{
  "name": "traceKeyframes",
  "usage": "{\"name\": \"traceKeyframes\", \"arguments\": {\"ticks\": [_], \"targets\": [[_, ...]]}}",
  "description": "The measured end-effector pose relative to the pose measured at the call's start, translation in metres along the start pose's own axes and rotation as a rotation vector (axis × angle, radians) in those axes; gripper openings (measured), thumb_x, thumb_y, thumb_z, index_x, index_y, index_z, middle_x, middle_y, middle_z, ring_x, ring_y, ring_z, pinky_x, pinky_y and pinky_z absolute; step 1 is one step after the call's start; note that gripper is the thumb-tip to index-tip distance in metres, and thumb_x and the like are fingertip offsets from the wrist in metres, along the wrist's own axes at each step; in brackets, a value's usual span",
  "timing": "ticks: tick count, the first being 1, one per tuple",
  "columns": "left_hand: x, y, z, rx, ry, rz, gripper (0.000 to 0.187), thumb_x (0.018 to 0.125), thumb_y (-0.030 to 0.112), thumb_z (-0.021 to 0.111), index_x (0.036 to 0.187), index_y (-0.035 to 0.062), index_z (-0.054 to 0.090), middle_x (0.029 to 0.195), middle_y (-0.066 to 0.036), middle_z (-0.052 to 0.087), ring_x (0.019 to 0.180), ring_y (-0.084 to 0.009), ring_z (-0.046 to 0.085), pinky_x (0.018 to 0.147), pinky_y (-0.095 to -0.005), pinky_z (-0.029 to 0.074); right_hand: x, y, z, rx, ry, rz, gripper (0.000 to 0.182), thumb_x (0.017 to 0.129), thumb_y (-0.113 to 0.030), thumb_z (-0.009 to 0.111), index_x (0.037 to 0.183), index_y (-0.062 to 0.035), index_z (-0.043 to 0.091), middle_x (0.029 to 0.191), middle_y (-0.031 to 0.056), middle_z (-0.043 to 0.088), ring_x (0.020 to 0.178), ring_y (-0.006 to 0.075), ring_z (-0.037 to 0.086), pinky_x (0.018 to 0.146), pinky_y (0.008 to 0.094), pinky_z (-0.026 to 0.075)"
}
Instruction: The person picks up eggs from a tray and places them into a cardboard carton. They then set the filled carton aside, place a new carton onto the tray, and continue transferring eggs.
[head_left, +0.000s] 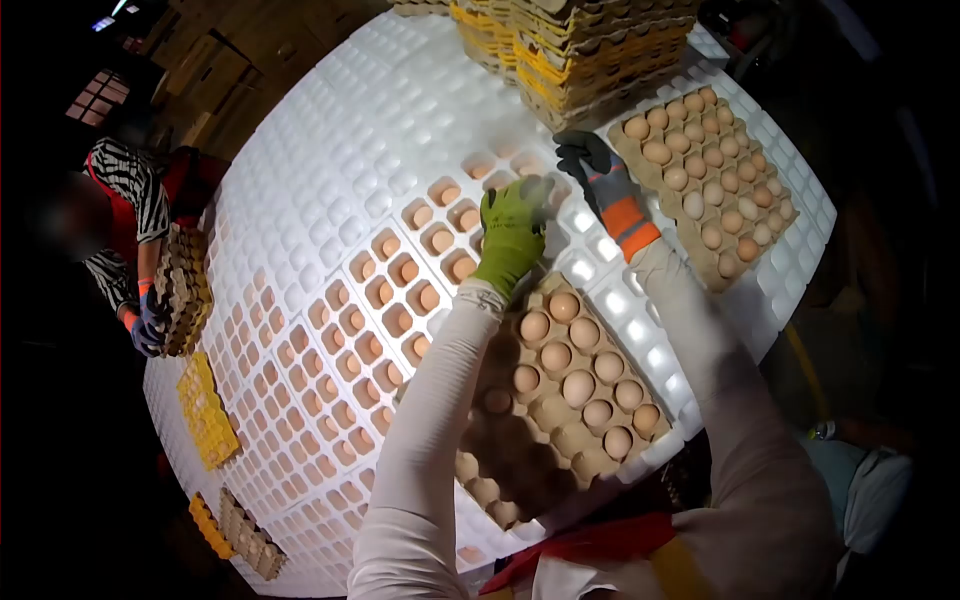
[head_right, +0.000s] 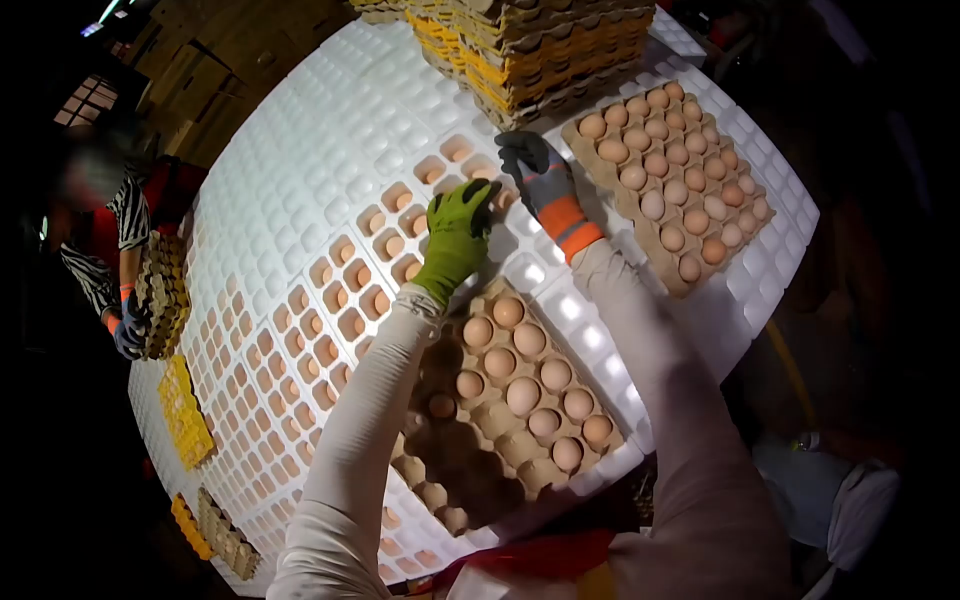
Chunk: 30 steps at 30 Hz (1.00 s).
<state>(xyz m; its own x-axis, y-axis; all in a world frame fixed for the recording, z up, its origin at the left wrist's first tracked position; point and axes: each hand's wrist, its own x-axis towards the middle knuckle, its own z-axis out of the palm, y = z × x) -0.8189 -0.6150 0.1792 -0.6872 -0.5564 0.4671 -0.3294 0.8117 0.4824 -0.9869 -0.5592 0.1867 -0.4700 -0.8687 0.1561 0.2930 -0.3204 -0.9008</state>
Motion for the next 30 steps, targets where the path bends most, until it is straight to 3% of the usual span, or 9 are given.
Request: {"name": "traceKeyframes", "arguments": {"ticks": [6,8,11,16,21,23,25,27,30], "targets": [[-0.091,0.047,-0.135,-0.926,0.177,-0.585,0.043,0.091,-0.004,0.056,0.133,0.0001,0.058,0.129,-0.008,0.064,0.115,-0.0182,0.062,0.097,-0.0325,0.050,-0.144,-0.113,0.019,-0.505,-0.248,0.126,0.022,0.094,-0.003,0.066,0.116,-0.0045,0.068,0.106,0.0028,0.068,0.098,0.0097,0.065,0.084,0.0250,0.052],[-0.144,0.086,-0.164,-0.160,-0.019,-0.440,0.035,0.085,0.007,0.070,0.120,0.0075,0.067,0.114,-0.007,0.067,0.105,-0.0222,0.065,0.093,-0.0348,0.051,-0.174,-0.125,0.027,-0.857,-0.381,0.067,0.027,0.088,-0.009,0.073,0.114,-0.0095,0.069,0.103,0.0049,0.066,0.097,0.0182,0.066,0.084,0.0305,0.054],[-0.176,0.146,-0.169,0.319,-0.284,-0.305,0.039,0.074,0.024,0.077,0.112,0.0157,0.068,0.111,-0.010,0.064,0.099,-0.0327,0.061,0.085,-0.0453,0.049,-0.184,-0.116,0.049,-1.387,-0.568,-0.122,0.036,0.079,-0.028,0.078,0.112,-0.0167,0.068,0.109,0.0070,0.063,0.099,0.0303,0.063,0.085,0.0421,0.052],[-0.211,0.151,-0.133,0.252,-0.162,-0.452,0.022,0.084,0.022,0.067,0.103,0.0117,0.060,0.099,-0.010,0.059,0.086,-0.0310,0.060,0.072,-0.0443,0.047,-0.177,-0.091,0.084,-1.978,-0.943,-0.101,0.042,0.077,-0.036,0.079,0.112,-0.0169,0.067,0.116,0.0084,0.058,0.101,0.0323,0.062,0.086,0.0465,0.051],[-0.227,0.146,-0.153,-0.221,0.089,-0.624,0.036,0.091,0.017,0.067,0.123,0.0023,0.060,0.106,-0.010,0.068,0.089,-0.0274,0.067,0.078,-0.0362,0.054,-0.180,-0.110,0.039,-0.482,-0.403,0.275,0.056,0.075,-0.012,0.084,0.124,-0.0112,0.058,0.119,0.0019,0.061,0.105,0.0157,0.065,0.086,0.0346,0.057],[-0.231,0.141,-0.166,-1.145,0.262,-0.955,0.032,0.092,0.010,0.064,0.123,0.0014,0.063,0.110,-0.004,0.067,0.090,-0.0138,0.066,0.079,-0.0276,0.055,-0.172,-0.128,0.038,-0.249,-0.330,0.543,0.056,0.073,-0.008,0.084,0.124,-0.0105,0.059,0.118,0.0000,0.061,0.099,0.0109,0.064,0.082,0.0293,0.058],[-0.219,0.144,-0.181,-1.430,0.245,-1.004,0.030,0.092,0.009,0.065,0.122,0.0032,0.062,0.110,-0.005,0.066,0.095,-0.0181,0.065,0.085,-0.0329,0.055,-0.160,-0.116,0.066,-1.056,-0.622,0.327,0.045,0.076,-0.011,0.078,0.119,-0.0146,0.064,0.119,0.0028,0.058,0.101,0.0179,0.064,0.080,0.0346,0.057],[-0.218,0.117,-0.144,-0.640,0.026,-0.720,0.030,0.089,0.013,0.067,0.117,0.0056,0.065,0.110,-0.007,0.064,0.099,-0.0227,0.064,0.086,-0.0337,0.054,-0.145,-0.103,0.100,-1.860,-0.867,0.030,0.035,0.079,-0.013,0.072,0.114,-0.0187,0.069,0.120,0.0055,0.056,0.104,0.0249,0.065,0.077,0.0399,0.057],[-0.168,0.143,-0.123,0.291,-0.119,-0.347,0.028,0.085,0.026,0.072,0.110,0.0126,0.068,0.105,-0.010,0.062,0.097,-0.0314,0.064,0.073,-0.0402,0.053,-0.143,-0.084,0.099,-1.720,-0.698,-0.057,0.028,0.080,-0.017,0.071,0.109,-0.0175,0.069,0.119,0.0059,0.059,0.105,0.0256,0.065,0.075,0.0409,0.056]]}}
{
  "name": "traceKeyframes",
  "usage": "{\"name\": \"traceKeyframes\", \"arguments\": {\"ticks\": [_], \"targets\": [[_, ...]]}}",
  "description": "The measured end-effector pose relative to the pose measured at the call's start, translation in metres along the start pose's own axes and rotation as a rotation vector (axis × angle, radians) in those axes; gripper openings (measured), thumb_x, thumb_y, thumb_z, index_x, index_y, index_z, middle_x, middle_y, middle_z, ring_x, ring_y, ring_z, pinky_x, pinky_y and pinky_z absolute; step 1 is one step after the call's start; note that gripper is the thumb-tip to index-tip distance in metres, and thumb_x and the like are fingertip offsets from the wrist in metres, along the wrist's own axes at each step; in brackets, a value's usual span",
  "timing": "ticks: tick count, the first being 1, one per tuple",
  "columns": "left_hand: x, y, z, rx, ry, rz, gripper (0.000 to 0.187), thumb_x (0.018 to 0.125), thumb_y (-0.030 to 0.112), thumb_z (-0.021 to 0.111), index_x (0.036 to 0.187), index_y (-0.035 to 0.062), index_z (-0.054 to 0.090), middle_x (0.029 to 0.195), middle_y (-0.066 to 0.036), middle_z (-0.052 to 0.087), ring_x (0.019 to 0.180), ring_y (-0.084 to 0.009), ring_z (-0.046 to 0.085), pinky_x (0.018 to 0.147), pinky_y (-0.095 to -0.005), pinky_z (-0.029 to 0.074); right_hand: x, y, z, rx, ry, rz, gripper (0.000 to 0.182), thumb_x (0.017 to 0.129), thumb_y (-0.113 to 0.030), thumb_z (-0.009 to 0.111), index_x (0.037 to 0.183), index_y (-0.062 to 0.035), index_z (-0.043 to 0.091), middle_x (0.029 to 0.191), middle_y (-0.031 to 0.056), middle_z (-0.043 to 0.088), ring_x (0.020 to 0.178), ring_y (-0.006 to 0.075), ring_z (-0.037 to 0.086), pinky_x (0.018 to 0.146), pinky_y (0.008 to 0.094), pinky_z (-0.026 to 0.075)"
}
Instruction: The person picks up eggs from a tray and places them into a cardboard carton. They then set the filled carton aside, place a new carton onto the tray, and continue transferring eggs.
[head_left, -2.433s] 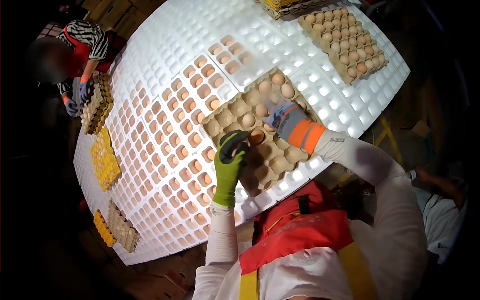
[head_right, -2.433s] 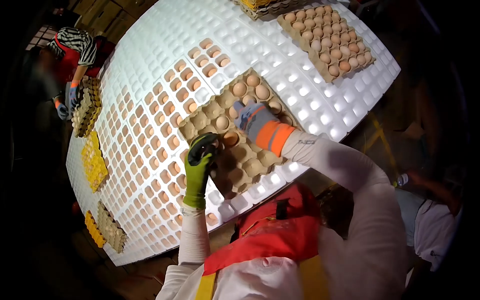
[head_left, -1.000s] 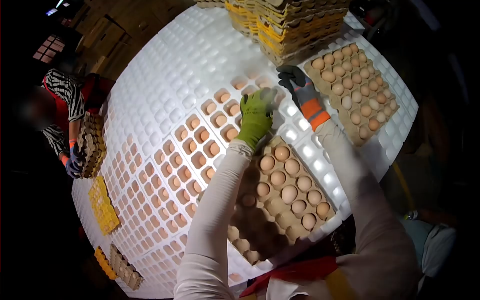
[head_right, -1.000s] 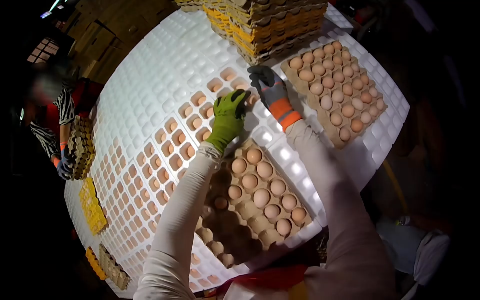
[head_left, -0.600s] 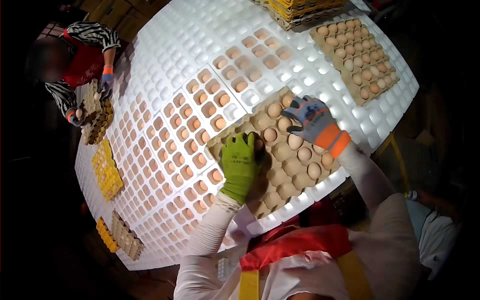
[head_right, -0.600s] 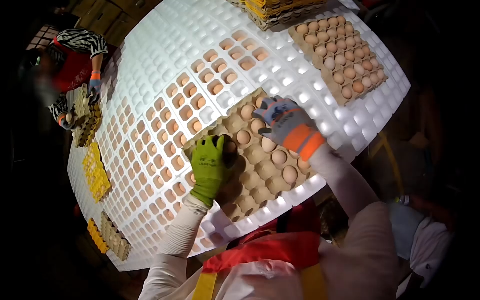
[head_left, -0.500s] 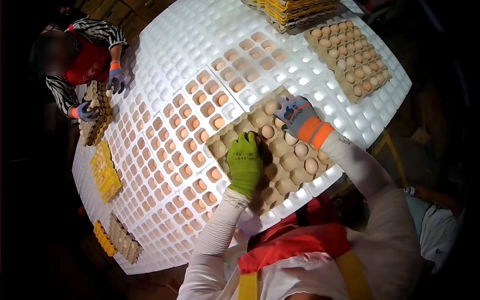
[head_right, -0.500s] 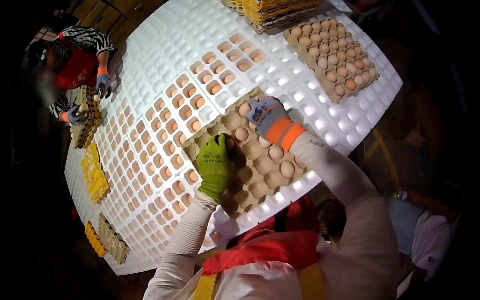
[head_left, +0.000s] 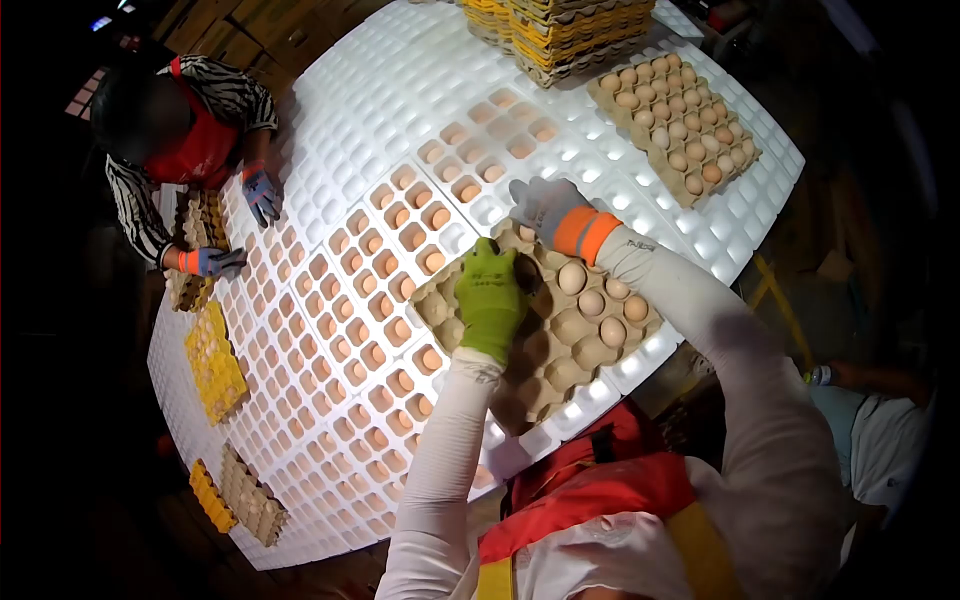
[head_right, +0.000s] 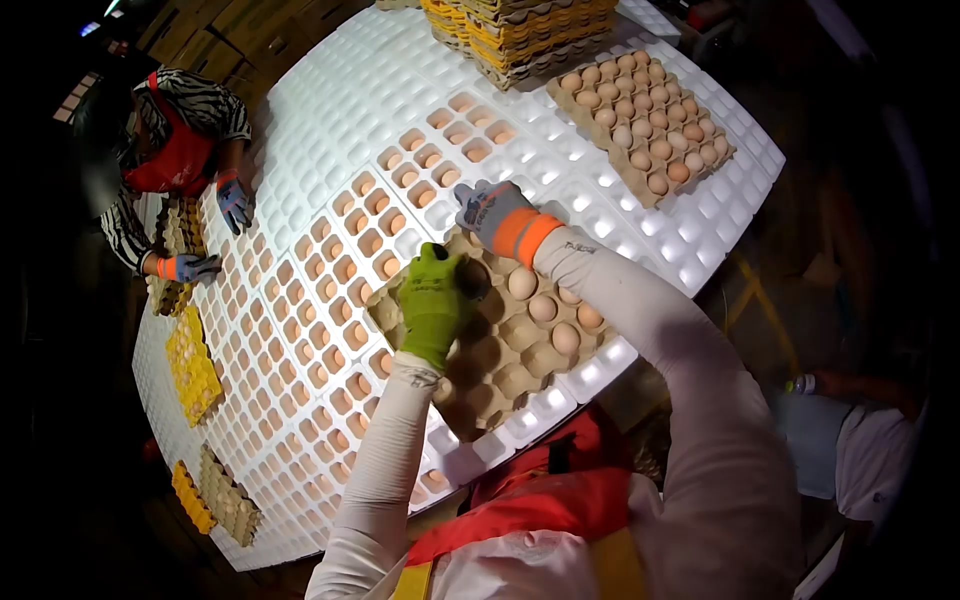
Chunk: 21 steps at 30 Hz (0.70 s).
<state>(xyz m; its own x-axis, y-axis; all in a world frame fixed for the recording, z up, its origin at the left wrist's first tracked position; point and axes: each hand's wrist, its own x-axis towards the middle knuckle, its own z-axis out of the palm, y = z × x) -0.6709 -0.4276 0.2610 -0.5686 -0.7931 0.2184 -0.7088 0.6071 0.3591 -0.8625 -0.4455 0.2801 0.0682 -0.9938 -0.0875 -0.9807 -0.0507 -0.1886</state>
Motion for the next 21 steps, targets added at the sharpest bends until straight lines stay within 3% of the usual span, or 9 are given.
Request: {"name": "traceKeyframes", "arguments": {"ticks": [2,5,8,11,12,15,17,19,21], "targets": [[0.004,-0.005,0.022,0.098,-0.083,0.035,0.027,0.087,0.027,0.070,0.109,0.0114,0.066,0.105,-0.011,0.062,0.098,-0.0334,0.064,0.072,-0.0439,0.052,-0.017,0.011,-0.017,0.280,0.142,0.061,0.024,0.082,-0.018,0.073,0.105,-0.0160,0.069,0.115,0.0060,0.063,0.101,0.0244,0.067,0.072,0.0400,0.056],[-0.004,0.006,0.013,-0.004,-0.163,-0.028,0.024,0.089,0.025,0.067,0.107,0.0095,0.063,0.105,-0.012,0.063,0.095,-0.0331,0.065,0.071,-0.0442,0.051,-0.024,0.097,0.024,1.611,-0.005,0.232,0.032,0.086,-0.024,0.076,0.112,-0.0091,0.064,0.111,0.0077,0.068,0.081,0.0172,0.071,0.053,0.0275,0.053],[-0.008,0.015,-0.009,-0.226,-0.193,-0.185,0.023,0.092,0.020,0.066,0.111,0.0077,0.061,0.106,-0.011,0.065,0.087,-0.0268,0.065,0.073,-0.0376,0.053,-0.045,0.102,-0.002,1.766,0.069,0.054,0.043,0.088,-0.021,0.072,0.127,-0.0119,0.056,0.118,0.0078,0.066,0.086,0.0178,0.071,0.053,0.0273,0.054],[-0.011,0.012,-0.025,-1.474,-0.069,-0.546,0.032,0.091,0.017,0.066,0.121,0.0066,0.061,0.107,-0.006,0.065,0.087,-0.0164,0.063,0.077,-0.0304,0.052,-0.031,0.090,-0.017,1.158,-0.052,0.170,0.039,0.087,-0.027,0.070,0.125,-0.0203,0.061,0.128,0.0069,0.063,0.099,0.0210,0.070,0.064,0.0302,0.056],[-0.008,0.014,-0.036,-1.680,-0.153,-0.651,0.039,0.089,0.009,0.064,0.128,0.0062,0.061,0.108,-0.002,0.063,0.092,-0.0096,0.059,0.082,-0.0260,0.050,-0.026,0.078,-0.020,0.643,0.021,0.129,0.038,0.087,-0.028,0.070,0.123,-0.0187,0.063,0.129,0.0093,0.060,0.103,0.0269,0.068,0.078,0.0375,0.056],[0.000,0.008,-0.017,-1.508,-0.280,-0.473,0.037,0.087,0.009,0.066,0.123,0.0045,0.064,0.111,-0.001,0.063,0.096,-0.0104,0.060,0.083,-0.0253,0.051,0.002,0.056,-0.015,-0.108,-0.239,-0.075,0.033,0.087,-0.023,0.067,0.119,-0.0184,0.068,0.120,0.0126,0.058,0.101,0.0317,0.068,0.079,0.0424,0.056],[0.009,0.024,-0.010,-0.665,-0.135,-0.049,0.038,0.079,0.021,0.074,0.116,0.0103,0.070,0.116,-0.008,0.061,0.098,-0.0198,0.063,0.079,-0.0308,0.054,0.011,0.047,-0.015,-0.227,-0.289,-0.063,0.029,0.087,-0.021,0.066,0.116,-0.0183,0.070,0.120,0.0129,0.059,0.100,0.0311,0.069,0.073,0.0425,0.056],[0.025,0.075,-0.042,-0.040,-0.294,0.025,0.031,0.078,0.023,0.074,0.107,0.0124,0.070,0.117,-0.013,0.058,0.097,-0.0273,0.065,0.076,-0.0388,0.055,0.013,0.041,-0.010,-0.287,-0.285,-0.049,0.025,0.087,-0.023,0.065,0.111,-0.0189,0.069,0.115,0.0150,0.062,0.095,0.0305,0.069,0.070,0.0418,0.056],[0.014,0.070,0.026,-0.018,-0.321,-0.125,0.025,0.080,0.022,0.070,0.103,0.0141,0.070,0.116,-0.013,0.058,0.097,-0.0302,0.065,0.074,-0.0418,0.055,0.018,0.047,0.006,-0.276,-0.216,-0.064,0.023,0.087,-0.028,0.064,0.108,-0.0187,0.068,0.108,0.0163,0.065,0.089,0.0297,0.070,0.068,0.0406,0.055]]}}
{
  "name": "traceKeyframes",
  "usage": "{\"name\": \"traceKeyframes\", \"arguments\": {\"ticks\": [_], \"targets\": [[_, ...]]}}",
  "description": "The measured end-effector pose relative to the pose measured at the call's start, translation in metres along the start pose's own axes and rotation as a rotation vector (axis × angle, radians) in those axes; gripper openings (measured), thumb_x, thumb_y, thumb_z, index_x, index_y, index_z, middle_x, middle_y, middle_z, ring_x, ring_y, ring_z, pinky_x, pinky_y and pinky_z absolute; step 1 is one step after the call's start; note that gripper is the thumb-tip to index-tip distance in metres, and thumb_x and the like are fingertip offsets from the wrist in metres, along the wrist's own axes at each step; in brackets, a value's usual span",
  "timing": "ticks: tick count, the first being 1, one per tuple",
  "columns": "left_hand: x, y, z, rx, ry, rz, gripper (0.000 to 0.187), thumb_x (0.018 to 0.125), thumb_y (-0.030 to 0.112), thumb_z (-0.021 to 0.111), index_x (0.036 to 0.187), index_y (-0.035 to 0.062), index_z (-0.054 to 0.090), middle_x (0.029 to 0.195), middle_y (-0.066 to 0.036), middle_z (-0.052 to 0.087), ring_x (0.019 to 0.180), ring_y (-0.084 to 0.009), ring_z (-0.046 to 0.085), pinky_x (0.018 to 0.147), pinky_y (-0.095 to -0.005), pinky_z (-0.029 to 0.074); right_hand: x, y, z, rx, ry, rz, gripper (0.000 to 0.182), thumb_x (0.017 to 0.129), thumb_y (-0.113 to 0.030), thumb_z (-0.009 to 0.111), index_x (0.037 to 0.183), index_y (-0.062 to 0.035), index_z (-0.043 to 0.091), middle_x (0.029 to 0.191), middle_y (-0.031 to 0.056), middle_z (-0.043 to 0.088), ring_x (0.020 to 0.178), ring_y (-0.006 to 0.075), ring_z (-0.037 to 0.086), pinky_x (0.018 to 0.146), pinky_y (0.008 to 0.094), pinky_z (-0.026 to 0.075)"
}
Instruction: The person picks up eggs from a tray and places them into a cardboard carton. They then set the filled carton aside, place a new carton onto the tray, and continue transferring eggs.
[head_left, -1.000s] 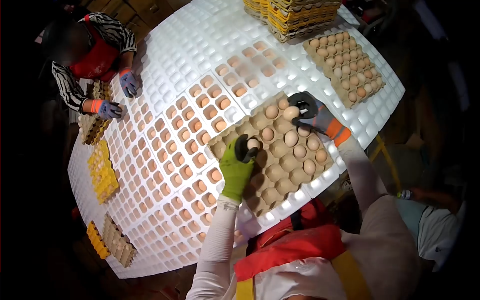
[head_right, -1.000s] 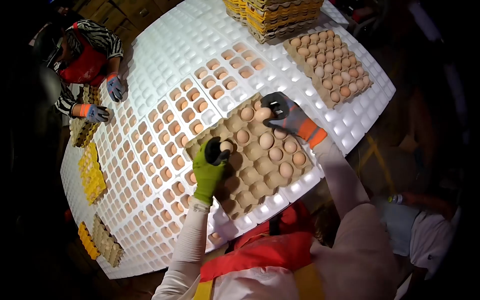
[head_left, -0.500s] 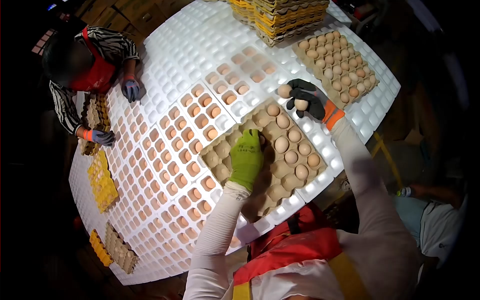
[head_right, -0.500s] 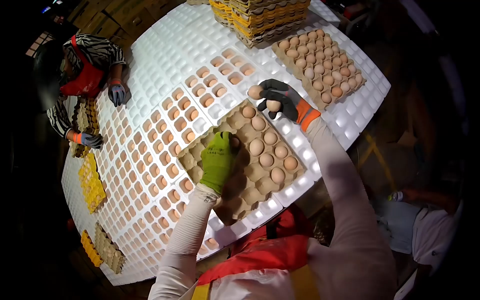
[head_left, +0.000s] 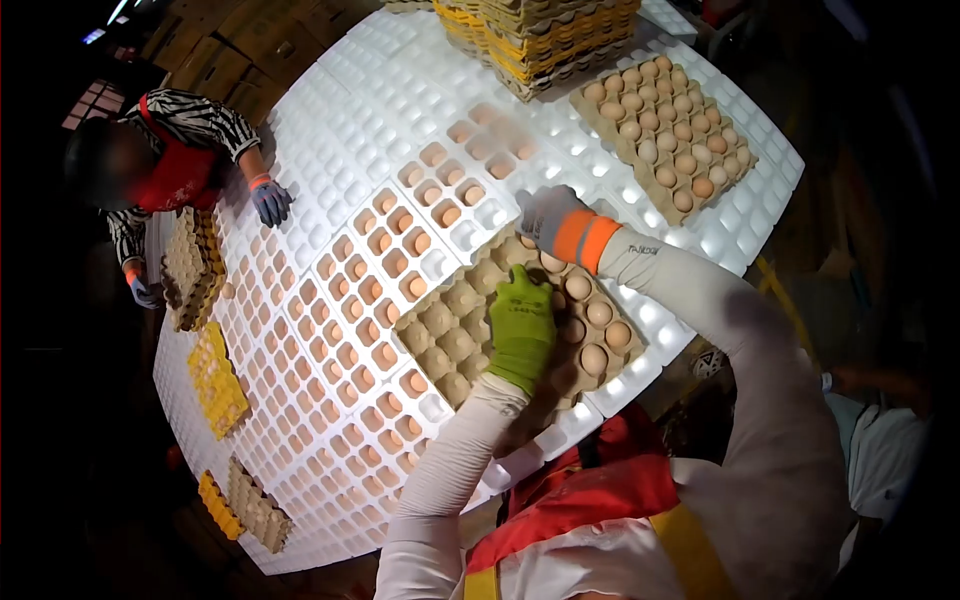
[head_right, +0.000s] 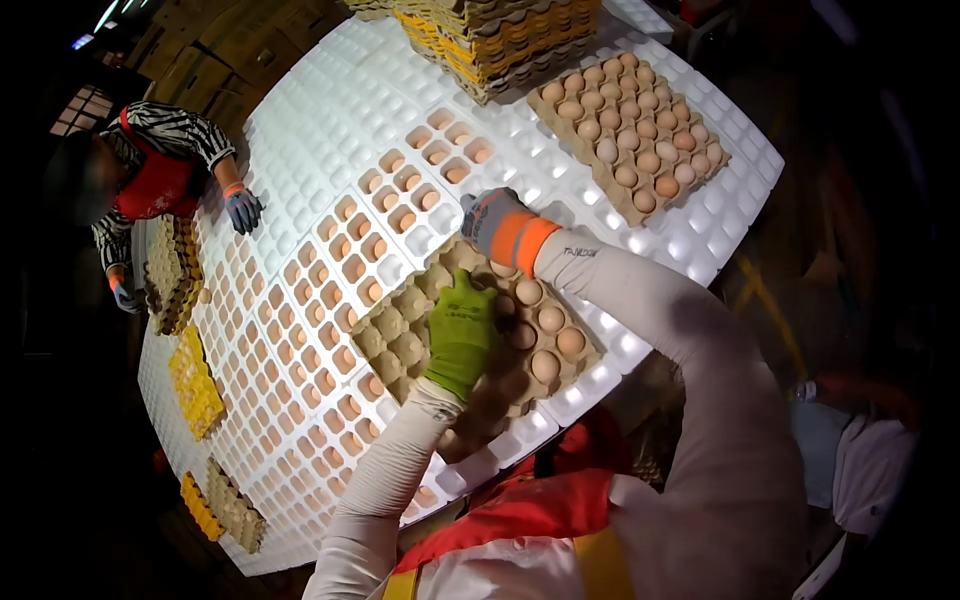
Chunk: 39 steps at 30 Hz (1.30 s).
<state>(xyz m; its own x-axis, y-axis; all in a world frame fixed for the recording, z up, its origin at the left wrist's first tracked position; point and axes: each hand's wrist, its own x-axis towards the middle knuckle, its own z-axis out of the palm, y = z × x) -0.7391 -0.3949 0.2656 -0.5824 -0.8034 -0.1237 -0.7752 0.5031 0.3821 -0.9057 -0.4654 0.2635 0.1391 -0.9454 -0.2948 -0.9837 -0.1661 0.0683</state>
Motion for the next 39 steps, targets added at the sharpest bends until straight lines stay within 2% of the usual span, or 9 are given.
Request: {"name": "traceKeyframes", "arguments": {"ticks": [5,8,12,15,19,27,31,34,39], "targets": [[-0.012,0.008,-0.037,-0.001,0.013,0.130,0.023,0.086,0.017,0.067,0.109,0.0120,0.070,0.106,-0.008,0.063,0.089,-0.0249,0.066,0.069,-0.0382,0.054,-0.027,0.048,-0.003,0.433,0.214,-0.149,0.031,0.088,-0.024,0.071,0.115,-0.0094,0.072,0.113,0.0070,0.067,0.093,0.0191,0.069,0.066,0.0375,0.055],[-0.020,-0.034,-0.034,-1.092,-0.198,-0.192,0.028,0.093,0.015,0.066,0.121,0.0074,0.066,0.097,-0.001,0.065,0.076,-0.0115,0.059,0.062,-0.0262,0.047,-0.040,0.083,0.033,1.730,-0.174,0.033,0.038,0.091,-0.025,0.072,0.125,-0.0091,0.068,0.105,0.0055,0.070,0.084,0.0124,0.065,0.062,0.0291,0.052],[0.003,-0.065,-0.041,-1.469,-0.022,-0.349,0.032,0.097,0.014,0.065,0.129,0.0047,0.064,0.093,0.005,0.064,0.066,-0.0011,0.046,0.057,-0.0177,0.038,-0.048,0.084,0.067,2.120,0.096,0.022,0.040,0.091,-0.024,0.075,0.126,-0.0059,0.067,0.096,0.0025,0.070,0.075,0.0077,0.059,0.052,0.0235,0.045],[0.055,-0.079,-0.038,-1.198,0.154,-0.219,0.035,0.091,0.016,0.074,0.123,0.0043,0.068,0.096,0.003,0.066,0.074,-0.0047,0.055,0.066,-0.0184,0.044,-0.032,0.101,0.041,1.747,0.220,0.306,0.038,0.089,-0.031,0.078,0.119,-0.0097,0.071,0.083,-0.0022,0.065,0.071,0.0048,0.056,0.052,0.0226,0.041],[0.118,-0.076,-0.025,-0.417,0.326,-0.117,0.039,0.080,0.023,0.082,0.117,0.0133,0.074,0.110,-0.005,0.068,0.097,-0.0177,0.065,0.084,-0.0309,0.052,0.023,0.107,0.026,0.509,0.290,0.430,0.035,0.085,-0.039,0.074,0.116,-0.0239,0.070,0.135,0.0082,0.055,0.112,0.0316,0.062,0.092,0.0437,0.051],[0.112,-0.127,-0.043,-1.166,0.135,-0.283,0.040,0.095,0.014,0.057,0.134,0.0147,0.064,0.103,0.000,0.068,0.069,-0.0101,0.063,0.049,-0.0181,0.041,0.044,0.062,0.054,0.628,0.472,0.122,0.033,0.091,-0.037,0.071,0.119,-0.0207,0.070,0.125,0.0051,0.065,0.103,0.0213,0.066,0.088,0.0371,0.053],[0.107,-0.130,-0.041,-0.547,0.130,-0.156,0.034,0.089,0.023,0.073,0.122,0.0126,0.069,0.099,0.001,0.072,0.073,-0.0094,0.065,0.070,-0.0253,0.053,0.023,0.080,0.048,1.859,0.439,0.348,0.020,0.095,-0.015,0.070,0.115,-0.0142,0.071,0.094,-0.0036,0.065,0.069,0.0041,0.055,0.060,0.0207,0.046],[0.109,-0.137,-0.017,-0.054,0.308,0.159,0.031,0.090,0.021,0.071,0.119,0.0114,0.071,0.108,0.000,0.072,0.081,-0.0107,0.065,0.072,-0.0252,0.052,0.014,0.089,0.076,1.846,0.739,0.254,0.020,0.097,-0.018,0.068,0.116,-0.0129,0.070,0.091,-0.0042,0.065,0.070,0.0025,0.054,0.061,0.0208,0.045],[0.089,-0.165,-0.032,-1.154,0.204,-0.130,0.038,0.089,0.002,0.055,0.125,0.0102,0.066,0.114,-0.003,0.064,0.092,-0.0142,0.060,0.076,-0.0272,0.050,0.025,0.083,0.117,0.910,0.892,0.223,0.023,0.095,-0.009,0.063,0.118,-0.0093,0.068,0.101,0.0073,0.067,0.086,0.0234,0.061,0.078,0.0346,0.050]]}}
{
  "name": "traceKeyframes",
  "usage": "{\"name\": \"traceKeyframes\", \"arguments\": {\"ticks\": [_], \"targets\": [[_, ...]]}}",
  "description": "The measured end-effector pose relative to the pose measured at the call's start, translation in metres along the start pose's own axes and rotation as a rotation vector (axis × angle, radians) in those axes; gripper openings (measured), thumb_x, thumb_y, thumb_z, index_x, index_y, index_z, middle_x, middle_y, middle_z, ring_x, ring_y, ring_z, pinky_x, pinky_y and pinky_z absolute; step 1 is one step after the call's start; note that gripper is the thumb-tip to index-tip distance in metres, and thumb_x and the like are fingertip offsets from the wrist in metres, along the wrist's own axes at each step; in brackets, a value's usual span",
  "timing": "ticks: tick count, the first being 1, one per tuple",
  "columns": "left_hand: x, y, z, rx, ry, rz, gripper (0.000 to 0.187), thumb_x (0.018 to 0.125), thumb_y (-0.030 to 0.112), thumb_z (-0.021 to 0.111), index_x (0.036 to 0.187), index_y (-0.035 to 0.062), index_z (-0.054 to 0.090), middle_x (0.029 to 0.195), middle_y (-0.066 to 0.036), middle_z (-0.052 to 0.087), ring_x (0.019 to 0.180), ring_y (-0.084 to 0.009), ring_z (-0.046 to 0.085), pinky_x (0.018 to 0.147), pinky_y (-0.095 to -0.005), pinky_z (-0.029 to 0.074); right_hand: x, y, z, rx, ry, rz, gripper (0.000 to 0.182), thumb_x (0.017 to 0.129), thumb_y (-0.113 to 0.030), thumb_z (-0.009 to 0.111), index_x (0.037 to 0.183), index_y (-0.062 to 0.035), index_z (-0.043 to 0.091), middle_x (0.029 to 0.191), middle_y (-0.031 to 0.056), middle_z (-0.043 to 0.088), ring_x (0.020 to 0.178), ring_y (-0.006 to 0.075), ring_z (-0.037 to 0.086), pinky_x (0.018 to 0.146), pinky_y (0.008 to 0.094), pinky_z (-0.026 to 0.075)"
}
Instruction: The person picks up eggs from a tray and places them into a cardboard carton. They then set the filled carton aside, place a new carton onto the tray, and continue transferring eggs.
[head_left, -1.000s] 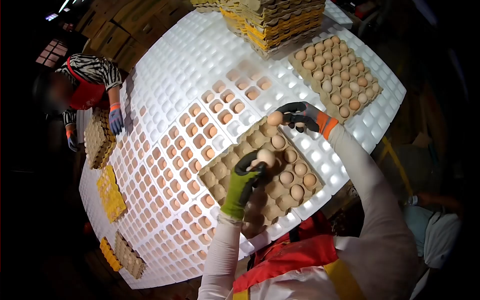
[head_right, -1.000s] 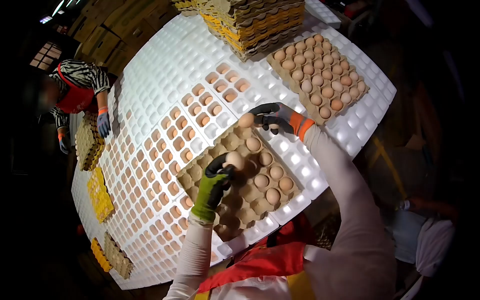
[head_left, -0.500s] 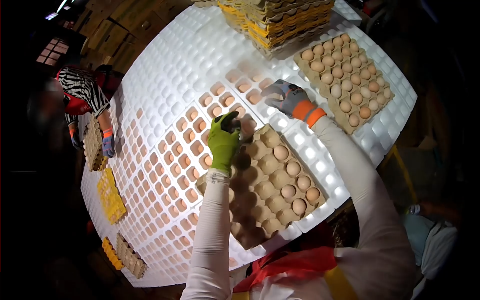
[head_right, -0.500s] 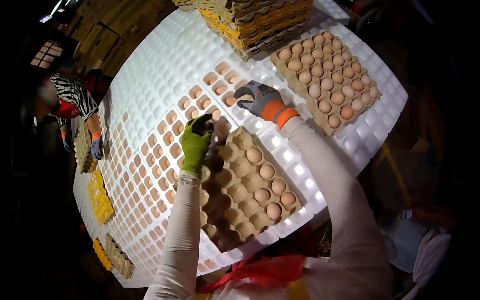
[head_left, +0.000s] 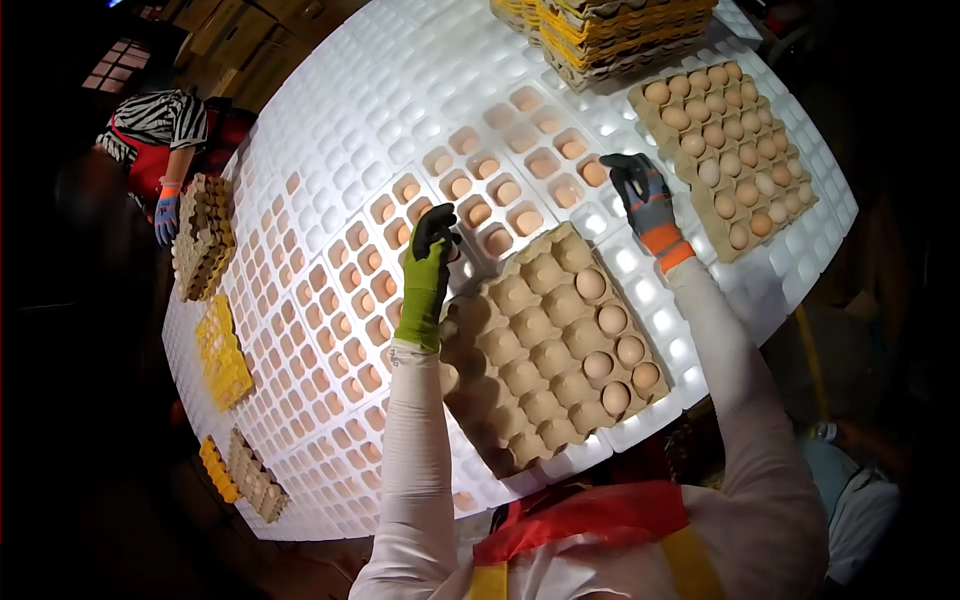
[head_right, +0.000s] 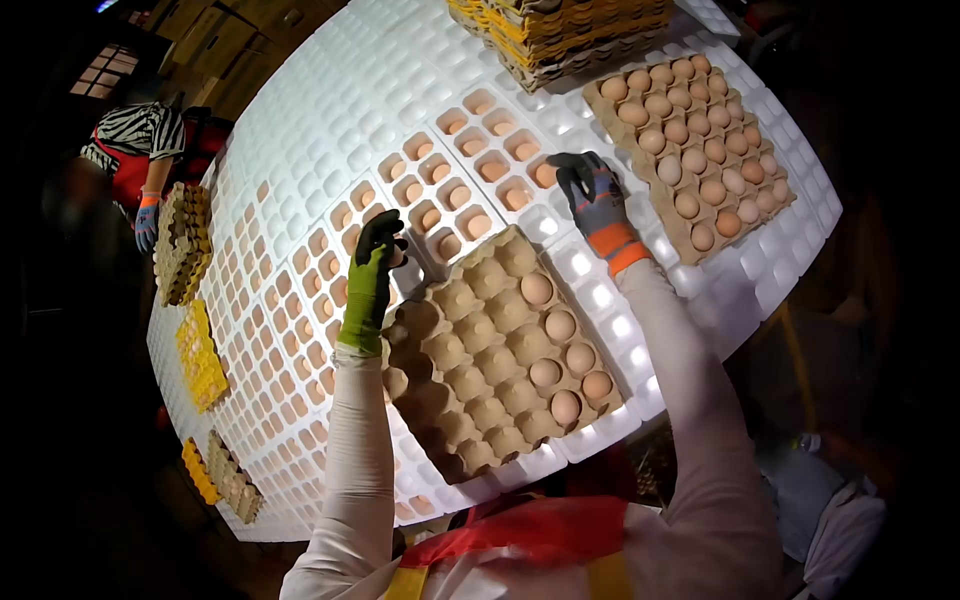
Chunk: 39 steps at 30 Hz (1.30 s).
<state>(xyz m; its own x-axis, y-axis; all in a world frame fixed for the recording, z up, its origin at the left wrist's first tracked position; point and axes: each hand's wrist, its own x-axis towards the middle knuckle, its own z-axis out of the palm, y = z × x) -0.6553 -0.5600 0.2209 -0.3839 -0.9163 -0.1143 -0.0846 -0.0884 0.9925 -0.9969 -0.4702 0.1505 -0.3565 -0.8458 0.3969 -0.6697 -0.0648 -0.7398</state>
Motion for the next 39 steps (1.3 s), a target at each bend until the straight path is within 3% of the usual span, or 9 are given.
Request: {"name": "traceKeyframes", "arguments": {"ticks": [3,8,12,19,25,31,33,37,39], "targets": [[-0.005,-0.020,-0.009,1.013,-0.155,0.280,0.050,0.085,-0.003,0.046,0.133,0.0025,0.058,0.127,-0.008,0.064,0.112,-0.0180,0.059,0.099,-0.0320,0.046,-0.004,0.002,0.006,-0.230,0.104,-0.205,0.027,0.091,0.001,0.056,0.115,-0.0081,0.065,0.106,0.0148,0.064,0.099,0.0380,0.057,0.087,0.0467,0.047],[-0.027,-0.017,-0.023,-0.091,0.108,0.086,0.045,0.089,-0.004,0.045,0.130,0.0000,0.061,0.130,-0.008,0.064,0.116,-0.0186,0.060,0.098,-0.0317,0.048,-0.005,-0.014,0.000,-0.097,-0.038,-0.156,0.023,0.094,0.001,0.054,0.112,-0.0087,0.066,0.103,0.0109,0.063,0.095,0.0308,0.059,0.085,0.0404,0.048],[-0.061,-0.006,-0.015,-0.065,0.199,0.096,0.041,0.092,-0.003,0.048,0.131,-0.0004,0.061,0.128,-0.009,0.065,0.114,-0.0189,0.062,0.099,-0.0306,0.047,-0.015,0.018,0.017,-0.047,0.015,-0.008,0.027,0.094,0.002,0.052,0.114,-0.0084,0.067,0.087,0.0064,0.061,0.081,0.0205,0.058,0.080,0.0334,0.048],[-0.125,0.011,0.009,0.410,0.245,0.290,0.043,0.087,-0.009,0.051,0.128,-0.0001,0.062,0.124,-0.009,0.066,0.119,-0.0186,0.060,0.098,-0.0289,0.048,-0.003,0.003,-0.018,0.675,0.108,0.253,0.023,0.102,-0.002,0.049,0.118,-0.0041,0.065,0.108,0.0030,0.068,0.094,0.0122,0.063,0.085,0.0265,0.050],[-0.252,-0.010,-0.011,0.524,0.629,-0.082,0.057,0.085,0.010,0.071,0.139,0.0035,0.053,0.125,-0.013,0.057,0.108,-0.0269,0.059,0.092,-0.0383,0.050,-0.105,-0.083,-0.079,-0.540,-0.397,0.122,0.046,0.093,-0.044,0.067,0.123,-0.0087,0.062,0.115,0.0202,0.068,0.097,0.0388,0.068,0.084,0.0444,0.054],[-0.281,-0.013,0.026,0.296,0.531,-0.332,0.055,0.085,0.013,0.072,0.135,-0.0011,0.055,0.124,-0.021,0.063,0.112,-0.0374,0.061,0.096,-0.0388,0.049,-0.146,-0.127,-0.051,-0.211,-0.304,0.398,0.047,0.090,-0.037,0.073,0.120,-0.0023,0.062,0.107,0.0193,0.070,0.094,0.0373,0.068,0.081,0.0436,0.054],[-0.291,-0.029,0.019,0.416,0.647,-0.009,0.054,0.084,0.010,0.072,0.134,-0.0021,0.055,0.120,-0.021,0.065,0.111,-0.0380,0.062,0.096,-0.0399,0.049,-0.140,-0.165,-0.057,-0.058,-0.176,0.191,0.036,0.092,-0.024,0.072,0.118,-0.0011,0.062,0.102,0.0178,0.069,0.089,0.0348,0.067,0.078,0.0405,0.053],[-0.335,-0.001,-0.087,0.145,0.651,-0.220,0.045,0.093,0.006,0.066,0.135,-0.0053,0.054,0.104,-0.004,0.066,0.084,-0.0106,0.060,0.073,-0.0259,0.052,-0.133,-0.296,-0.042,0.097,-0.483,0.462,0.035,0.093,-0.020,0.071,0.118,0.0013,0.061,0.098,0.0193,0.068,0.089,0.0337,0.067,0.078,0.0409,0.053],[-0.381,-0.014,-0.164,0.056,0.779,-0.313,0.049,0.093,0.004,0.065,0.140,-0.0034,0.052,0.107,-0.006,0.069,0.085,-0.0106,0.062,0.075,-0.0255,0.053,-0.183,-0.307,0.013,0.150,-0.408,0.171,0.039,0.094,-0.026,0.070,0.121,-0.0002,0.060,0.096,0.0221,0.068,0.087,0.0395,0.067,0.073,0.0469,0.051]]}}
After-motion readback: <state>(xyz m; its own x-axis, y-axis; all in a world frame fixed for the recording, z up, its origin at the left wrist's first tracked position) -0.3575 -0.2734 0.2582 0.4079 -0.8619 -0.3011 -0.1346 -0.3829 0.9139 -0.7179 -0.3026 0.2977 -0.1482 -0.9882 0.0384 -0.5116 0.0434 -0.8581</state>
